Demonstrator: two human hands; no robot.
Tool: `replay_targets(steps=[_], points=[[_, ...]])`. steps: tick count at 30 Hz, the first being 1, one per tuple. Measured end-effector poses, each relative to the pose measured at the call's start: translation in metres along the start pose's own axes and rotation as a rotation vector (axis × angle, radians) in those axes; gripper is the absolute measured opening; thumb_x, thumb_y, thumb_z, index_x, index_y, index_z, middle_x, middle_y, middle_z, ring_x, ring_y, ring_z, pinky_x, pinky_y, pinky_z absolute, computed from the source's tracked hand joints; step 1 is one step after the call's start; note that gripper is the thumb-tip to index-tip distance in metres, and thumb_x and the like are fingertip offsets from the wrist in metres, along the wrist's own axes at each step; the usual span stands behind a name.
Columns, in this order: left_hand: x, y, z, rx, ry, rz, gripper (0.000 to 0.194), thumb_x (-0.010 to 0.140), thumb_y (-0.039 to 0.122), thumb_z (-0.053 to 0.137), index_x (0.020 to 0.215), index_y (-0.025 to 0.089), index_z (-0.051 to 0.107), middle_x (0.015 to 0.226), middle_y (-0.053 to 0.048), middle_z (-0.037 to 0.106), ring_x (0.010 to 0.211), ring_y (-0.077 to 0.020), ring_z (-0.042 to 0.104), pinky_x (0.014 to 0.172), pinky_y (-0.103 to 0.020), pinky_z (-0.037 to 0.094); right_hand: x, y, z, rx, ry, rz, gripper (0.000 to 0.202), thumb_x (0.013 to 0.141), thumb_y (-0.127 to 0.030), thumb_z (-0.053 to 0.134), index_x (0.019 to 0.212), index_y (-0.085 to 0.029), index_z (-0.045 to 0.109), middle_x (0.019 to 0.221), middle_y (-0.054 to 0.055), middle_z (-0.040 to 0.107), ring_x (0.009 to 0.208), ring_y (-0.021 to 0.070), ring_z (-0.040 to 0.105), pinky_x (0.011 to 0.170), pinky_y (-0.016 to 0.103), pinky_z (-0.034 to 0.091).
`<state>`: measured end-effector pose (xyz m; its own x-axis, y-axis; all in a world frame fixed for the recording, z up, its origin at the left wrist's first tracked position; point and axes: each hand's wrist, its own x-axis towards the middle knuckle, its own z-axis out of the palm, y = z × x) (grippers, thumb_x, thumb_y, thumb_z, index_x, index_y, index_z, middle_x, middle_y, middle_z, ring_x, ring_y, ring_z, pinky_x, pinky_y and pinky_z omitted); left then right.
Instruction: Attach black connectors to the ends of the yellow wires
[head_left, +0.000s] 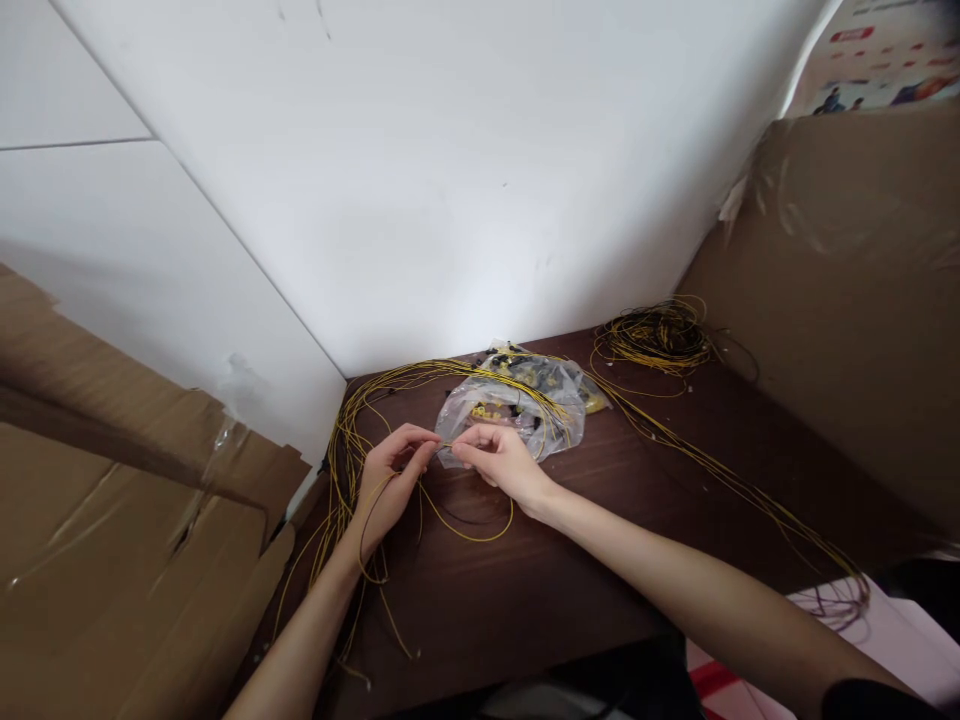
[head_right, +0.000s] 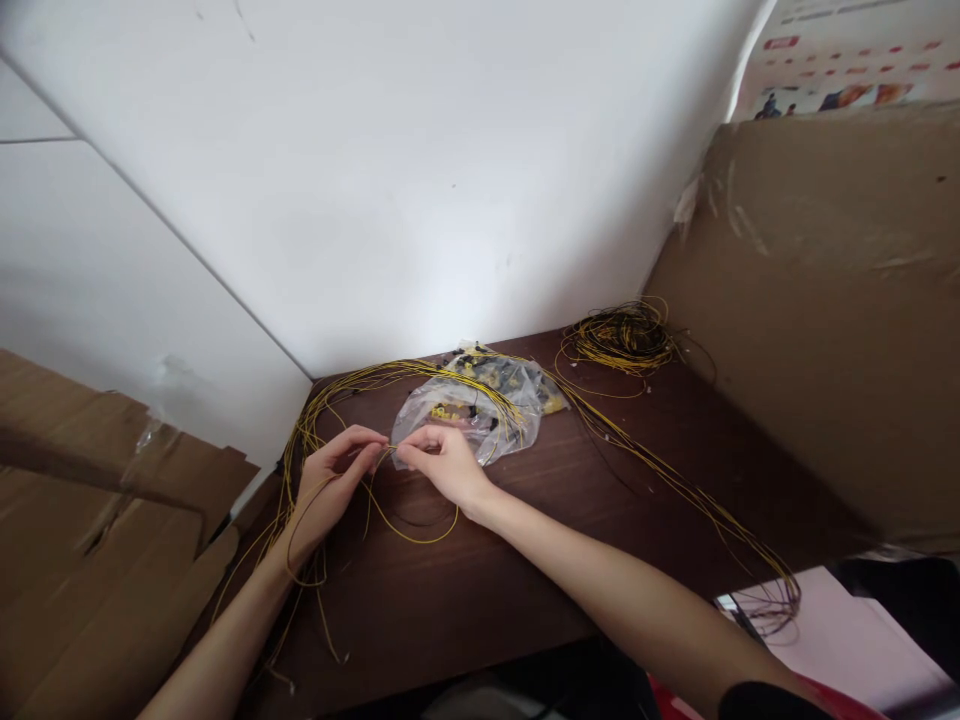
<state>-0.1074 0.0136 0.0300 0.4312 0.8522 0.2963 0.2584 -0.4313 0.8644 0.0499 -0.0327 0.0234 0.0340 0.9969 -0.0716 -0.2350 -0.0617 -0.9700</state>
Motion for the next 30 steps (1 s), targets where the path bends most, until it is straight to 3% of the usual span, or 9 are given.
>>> replay_targets(steps=[5,14,30], points=[[-0.001,0.004,0.002,-0.074,-0.038,-0.105,0.016,0.08,0.031,0.058,0.083,0.015,0.062,0.07,0.001,0.056,0.054,-0.0068,0.045,0.053,-0.018,0.038,0.002,0.002,-0.001,-0.026,0.007,-0.014,0.016,0.07,-0.03,0.063,0.071,-0.015,0.059,0.056,-0.004,0.05,0.045,0.0054,0.036,0.043,0.021,0.024],[-0.002,0.007,0.006,-0.131,-0.058,-0.141,0.021,0.081,0.034,0.055,0.079,0.014,0.062,0.068,0.0,0.058,0.054,-0.0073,0.045,0.053,-0.019,0.036,0.004,0.006,-0.002,-0.073,-0.008,-0.11,0.015,0.071,-0.029,0.063,0.068,-0.015,0.06,0.062,-0.002,0.059,0.057,0.0085,0.049,0.058,0.023,0.037],[-0.003,0.007,0.008,-0.133,-0.089,-0.183,0.023,0.079,0.036,0.057,0.076,0.013,0.061,0.066,0.0,0.06,0.048,-0.0065,0.045,0.048,-0.019,0.039,0.002,0.013,-0.002,-0.157,-0.003,-0.195,0.013,0.074,-0.026,0.059,0.067,-0.014,0.059,0.066,0.001,0.061,0.06,0.0104,0.053,0.06,0.024,0.04]])
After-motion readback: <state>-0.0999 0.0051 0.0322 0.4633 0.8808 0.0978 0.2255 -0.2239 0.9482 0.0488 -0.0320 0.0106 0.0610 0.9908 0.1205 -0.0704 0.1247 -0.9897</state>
